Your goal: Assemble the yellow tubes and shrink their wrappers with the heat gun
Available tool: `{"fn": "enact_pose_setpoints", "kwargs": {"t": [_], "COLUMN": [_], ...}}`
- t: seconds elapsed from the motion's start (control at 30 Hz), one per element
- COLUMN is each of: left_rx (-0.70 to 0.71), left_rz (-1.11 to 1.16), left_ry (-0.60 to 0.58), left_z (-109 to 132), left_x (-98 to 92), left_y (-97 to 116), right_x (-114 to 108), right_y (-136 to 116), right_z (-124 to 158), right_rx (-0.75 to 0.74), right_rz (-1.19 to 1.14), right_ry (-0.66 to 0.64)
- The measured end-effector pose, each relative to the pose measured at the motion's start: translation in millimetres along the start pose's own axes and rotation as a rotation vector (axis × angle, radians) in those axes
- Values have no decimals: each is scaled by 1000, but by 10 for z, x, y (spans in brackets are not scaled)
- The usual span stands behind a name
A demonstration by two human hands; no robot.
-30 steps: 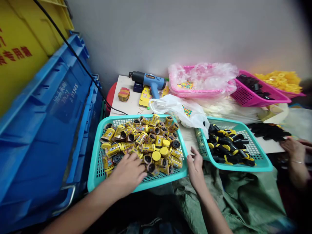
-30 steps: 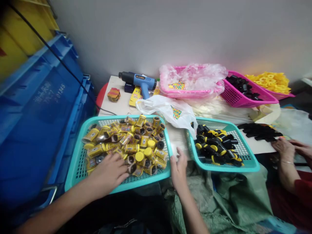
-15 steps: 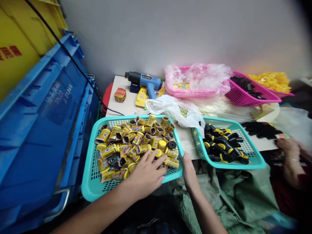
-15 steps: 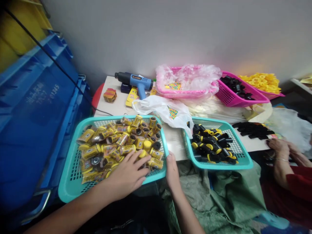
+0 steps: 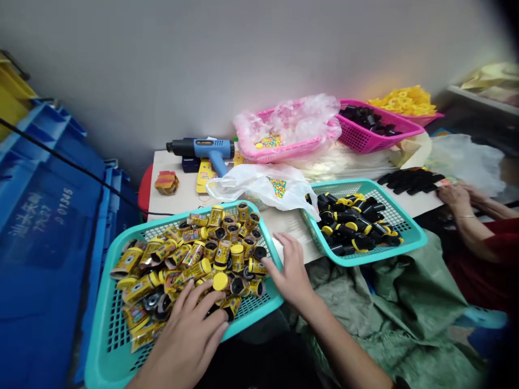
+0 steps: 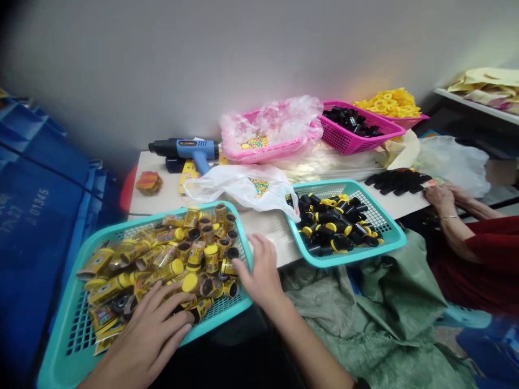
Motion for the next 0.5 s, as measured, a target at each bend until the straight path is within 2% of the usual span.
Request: {"fn": "enact_pose_setpoints", "kwargs": {"t": [0.07,0.13,0.2,0.27,0.37,0.5], "left_rx": [12,22,30,35,23,-47], "left_rz": [2,9,6,-5,-29,-17], "left_ry": [38,97,161,184,78,-137], "left_z": [-102,-209,-324,-463,-687,-767], "left_x": [-104,-237,-352,-375,-183,153], "left_y": [17,7,-39,-114,-254,-421], "right_x": [171,349,456,548,587,406], "right_y": [-275,-470,-656,-814,-942,-941], "right_z": [-20,60,204,373,550,612], "right_rx": [-138,-191,-236,-300,-396,-487], "right_rz": [156,234,217,165,54,-21], "right_ry": [-118,-198,-183,-173,-195,-266]}}
Point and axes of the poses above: each hand's wrist, its own z-axis away from the middle knuckle, its own x-axis out of the palm, y = z × x, the point moved 10 cm from there along -z, towards the middle knuckle, and after that the axes turned 9 degrees about x, right-handed, at the moved point
